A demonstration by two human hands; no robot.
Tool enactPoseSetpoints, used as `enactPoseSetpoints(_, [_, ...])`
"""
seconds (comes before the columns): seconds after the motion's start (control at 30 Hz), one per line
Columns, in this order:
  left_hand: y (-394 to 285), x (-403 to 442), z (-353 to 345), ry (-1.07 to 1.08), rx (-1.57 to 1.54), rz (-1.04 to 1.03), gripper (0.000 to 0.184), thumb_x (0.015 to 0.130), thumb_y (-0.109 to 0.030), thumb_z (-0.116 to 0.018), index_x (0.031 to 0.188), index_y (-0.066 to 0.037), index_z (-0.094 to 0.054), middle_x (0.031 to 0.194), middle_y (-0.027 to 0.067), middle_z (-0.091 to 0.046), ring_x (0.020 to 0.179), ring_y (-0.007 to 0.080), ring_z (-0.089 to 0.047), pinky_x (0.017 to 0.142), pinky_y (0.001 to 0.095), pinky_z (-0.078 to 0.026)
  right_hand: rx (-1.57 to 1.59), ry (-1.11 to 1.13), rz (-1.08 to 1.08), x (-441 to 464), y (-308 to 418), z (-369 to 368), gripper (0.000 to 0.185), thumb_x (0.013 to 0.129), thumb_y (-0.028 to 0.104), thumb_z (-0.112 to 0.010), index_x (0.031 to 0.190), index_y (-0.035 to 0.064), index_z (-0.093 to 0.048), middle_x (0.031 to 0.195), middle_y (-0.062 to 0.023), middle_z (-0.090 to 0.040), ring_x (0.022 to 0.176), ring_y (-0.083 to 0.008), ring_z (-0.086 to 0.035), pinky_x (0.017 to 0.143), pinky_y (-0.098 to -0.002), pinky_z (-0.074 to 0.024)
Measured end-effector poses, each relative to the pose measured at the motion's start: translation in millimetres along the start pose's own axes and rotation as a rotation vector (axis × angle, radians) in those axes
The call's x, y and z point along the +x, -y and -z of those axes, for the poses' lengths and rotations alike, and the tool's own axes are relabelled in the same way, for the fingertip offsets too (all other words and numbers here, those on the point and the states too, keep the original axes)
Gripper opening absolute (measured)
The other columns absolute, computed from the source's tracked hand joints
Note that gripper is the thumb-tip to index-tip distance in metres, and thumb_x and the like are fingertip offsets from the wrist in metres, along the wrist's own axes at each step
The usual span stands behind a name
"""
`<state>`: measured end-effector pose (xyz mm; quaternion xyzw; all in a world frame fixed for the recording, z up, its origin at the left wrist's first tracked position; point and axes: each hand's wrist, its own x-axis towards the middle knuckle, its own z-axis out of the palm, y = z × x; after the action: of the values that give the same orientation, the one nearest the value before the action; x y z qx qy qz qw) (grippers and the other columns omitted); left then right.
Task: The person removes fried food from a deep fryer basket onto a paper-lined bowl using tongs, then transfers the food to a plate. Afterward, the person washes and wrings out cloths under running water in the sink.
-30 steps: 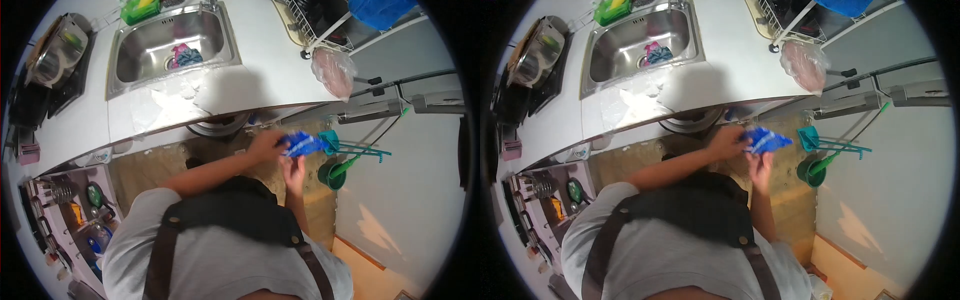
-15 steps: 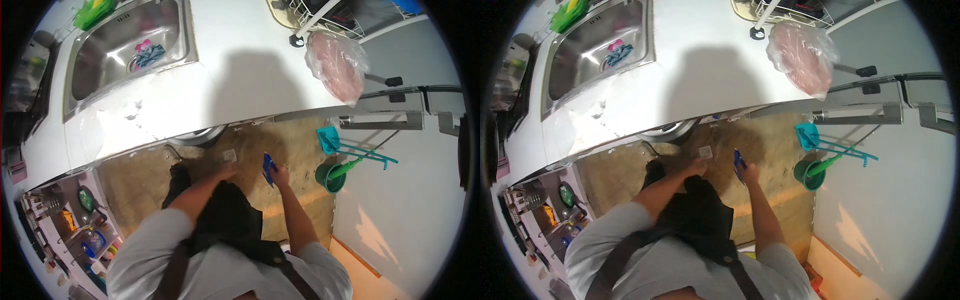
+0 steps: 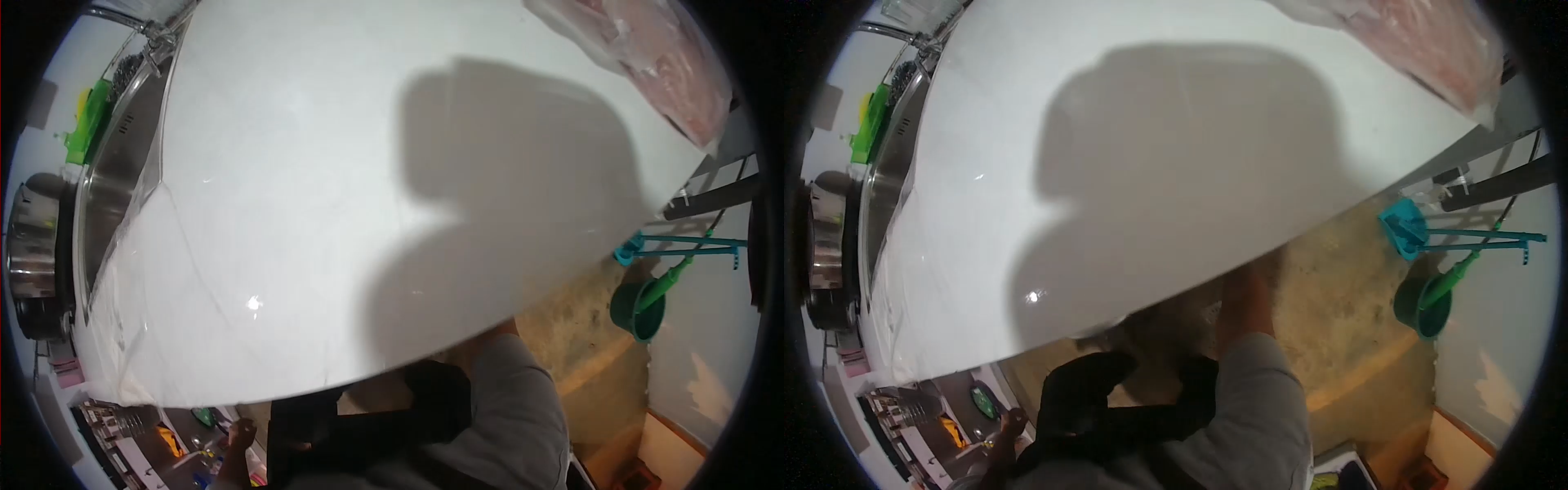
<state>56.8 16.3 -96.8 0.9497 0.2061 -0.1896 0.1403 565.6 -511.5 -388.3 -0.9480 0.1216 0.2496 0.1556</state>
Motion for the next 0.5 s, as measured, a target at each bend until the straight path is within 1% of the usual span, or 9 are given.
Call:
enactPoseSetpoints(0.07, [1.0, 1.7, 5.2, 0.130, -0.032, 0.449, 0.026, 0.066, -0.031, -0.066, 0.082, -0.010, -0.062, 0.088, 0.0081, -0.062, 0.082, 0.0241, -0.060, 0.071, 0.0379, -0.048, 0.013, 0.016, -0.036, 5.6, -0.8, -18.0, 0.030, 0.080, 0.029, -0.052, 0.094, 0.0047, -0.061, 0.090, -0.0137, -0.061, 0.079, -0.0264, -0.058, 0.070, -0.0385, -0.0461])
enactPoseSetpoints(0.1, [38.1, -1.2, -7.0, 0.210, 0.214, 0.066, 0.025, 0.068, -0.030, -0.064, 0.083, -0.011, -0.064, 0.087, 0.0084, -0.063, 0.080, 0.0246, -0.060, 0.070, 0.0371, -0.049, 0.021, 0.022, -0.052, 6.2, 0.0, -22.1, 0.030, 0.081, 0.029, -0.052, 0.095, 0.0046, -0.060, 0.090, -0.0133, -0.061, 0.079, -0.0255, -0.058, 0.070, -0.0381, -0.0461])
enactPoseSetpoints(0.13, [34.0, 1.9, -4.1, 0.205, 0.222, 0.071, 0.025, 0.068, -0.030, -0.064, 0.083, -0.011, -0.064, 0.087, 0.0084, -0.063, 0.080, 0.0246, -0.060, 0.070, 0.0371, -0.049, 0.031, 0.028, -0.066, 4.5, 0.5, -24.6, 0.030, 0.081, 0.029, -0.052, 0.095, 0.0044, -0.060, 0.090, -0.0128, -0.060, 0.079, -0.0246, -0.058, 0.069, -0.0376, -0.0461])
enactPoseSetpoints(0.2, [13.8, 9.6, -4.9, 0.305, 0.141, 0.481, 0.026, 0.065, -0.031, -0.065, 0.082, -0.012, -0.065, 0.087, 0.0090, -0.062, 0.081, 0.0246, -0.060, 0.071, 0.0361, -0.049, 0.051, 0.034, -0.083, -5.6, -0.3, -17.7, 0.030, 0.082, 0.029, -0.052, 0.095, 0.0041, -0.060, 0.091, -0.0118, -0.060, 0.078, -0.0229, -0.058, 0.069, -0.0367, -0.0460])
enactPoseSetpoints(0.23, [10.9, 3.2, -1.1, 0.216, 0.156, 0.166, 0.023, 0.067, -0.028, -0.063, 0.082, -0.010, -0.064, 0.087, 0.0104, -0.061, 0.080, 0.0242, -0.060, 0.067, 0.0358, -0.050, 0.058, 0.042, -0.080, -13.7, 0.6, -10.2, 0.030, 0.082, 0.029, -0.052, 0.095, 0.0039, -0.060, 0.091, -0.0114, -0.060, 0.077, -0.0220, -0.058, 0.068, -0.0362, -0.0460])
enactPoseSetpoints(0.27, [8.5, -1.7, 3.7, 0.204, 0.137, 0.185, 0.023, 0.067, -0.028, -0.063, 0.082, -0.010, -0.064, 0.087, 0.0104, -0.061, 0.080, 0.0242, -0.060, 0.067, 0.0358, -0.050, 0.071, 0.047, -0.081, -26.6, 4.0, 1.3, 0.030, 0.082, 0.029, -0.051, 0.095, 0.0038, -0.060, 0.091, -0.0109, -0.060, 0.077, -0.0211, -0.058, 0.068, -0.0358, -0.0460])
enactPoseSetpoints(0.4, [-1.3, -12.0, 14.6, 0.573, 0.314, -0.192, 0.017, 0.074, -0.019, -0.058, 0.086, -0.008, -0.064, 0.079, 0.0065, -0.064, 0.068, 0.0213, -0.062, 0.060, 0.0342, -0.050, 0.163, 0.127, -0.110, -95.4, 14.1, 49.7, 0.030, 0.084, 0.029, -0.051, 0.096, 0.0032, -0.059, 0.092, -0.0090, -0.060, 0.076, -0.0176, -0.057, 0.067, -0.0340, -0.0459])
enactPoseSetpoints(0.47, [-32.0, -29.7, 51.1, 0.532, -0.015, 0.241, 0.014, 0.073, -0.019, -0.058, 0.075, -0.007, -0.064, 0.071, 0.0067, -0.063, 0.065, 0.0225, -0.062, 0.060, 0.0347, -0.050, 0.270, 0.119, -0.252, -143.2, 11.5, 80.5, 0.030, 0.084, 0.029, -0.051, 0.096, 0.0029, -0.059, 0.093, -0.0081, -0.060, 0.075, -0.0158, -0.057, 0.066, -0.0331, -0.0459])
enactPoseSetpoints(0.5, [-68.4, -32.7, 85.4, 0.452, -0.175, 0.441, 0.014, 0.073, -0.019, -0.058, 0.069, -0.007, -0.065, 0.067, 0.0067, -0.063, 0.064, 0.0231, -0.062, 0.060, 0.0349, -0.050, 0.362, 0.016, -0.327, -175.0, 10.2, 105.0, 0.030, 0.085, 0.029, -0.051, 0.097, 0.0027, -0.059, 0.093, -0.0076, -0.060, 0.075, -0.0149, -0.057, 0.066, -0.0326, -0.0459])
